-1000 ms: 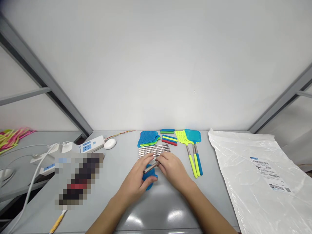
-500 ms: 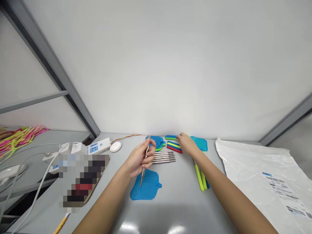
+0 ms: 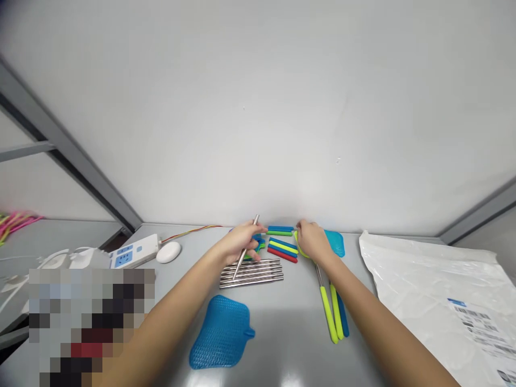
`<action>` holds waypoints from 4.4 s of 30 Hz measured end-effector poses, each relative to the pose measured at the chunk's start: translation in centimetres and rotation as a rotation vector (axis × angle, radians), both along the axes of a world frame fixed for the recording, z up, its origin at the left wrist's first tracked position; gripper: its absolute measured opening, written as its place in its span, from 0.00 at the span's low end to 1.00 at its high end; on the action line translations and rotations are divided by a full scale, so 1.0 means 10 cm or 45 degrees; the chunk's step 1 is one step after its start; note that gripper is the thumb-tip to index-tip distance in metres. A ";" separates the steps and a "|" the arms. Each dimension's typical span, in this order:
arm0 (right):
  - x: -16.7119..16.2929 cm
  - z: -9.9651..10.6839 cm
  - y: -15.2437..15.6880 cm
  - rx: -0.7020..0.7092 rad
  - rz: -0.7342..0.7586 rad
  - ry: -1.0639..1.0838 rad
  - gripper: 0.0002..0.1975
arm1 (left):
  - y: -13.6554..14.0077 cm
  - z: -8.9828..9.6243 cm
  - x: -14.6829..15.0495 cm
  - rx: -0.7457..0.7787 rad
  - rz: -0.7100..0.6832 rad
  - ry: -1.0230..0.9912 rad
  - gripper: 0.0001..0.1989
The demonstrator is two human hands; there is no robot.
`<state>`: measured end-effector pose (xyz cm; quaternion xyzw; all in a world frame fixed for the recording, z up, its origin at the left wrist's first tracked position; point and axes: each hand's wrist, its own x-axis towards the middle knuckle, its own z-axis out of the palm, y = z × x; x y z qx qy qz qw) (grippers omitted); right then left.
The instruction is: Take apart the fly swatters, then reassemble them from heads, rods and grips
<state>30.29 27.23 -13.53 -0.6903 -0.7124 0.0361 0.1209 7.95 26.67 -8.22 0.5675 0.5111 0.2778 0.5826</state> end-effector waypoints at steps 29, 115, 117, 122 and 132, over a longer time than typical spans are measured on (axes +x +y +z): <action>-0.12 -0.06 -0.26 0.049 0.152 -0.051 0.16 | 0.06 -0.32 0.20 0.701 -0.310 0.972 0.11; -0.31 -0.21 -2.62 0.006 0.369 0.930 0.18 | -2.27 -0.56 -0.52 1.417 -0.129 1.160 0.15; -0.31 -0.22 -2.62 -0.012 0.344 0.907 0.18 | -2.25 -0.60 -0.48 1.429 -0.137 1.149 0.15; -0.34 -0.24 -2.61 -0.049 0.288 0.857 0.17 | -2.21 -0.67 -0.40 1.410 -0.117 1.134 0.14; -0.31 -0.28 -2.61 -0.064 0.237 0.770 0.16 | -2.20 -0.70 -0.36 1.445 -0.135 1.104 0.12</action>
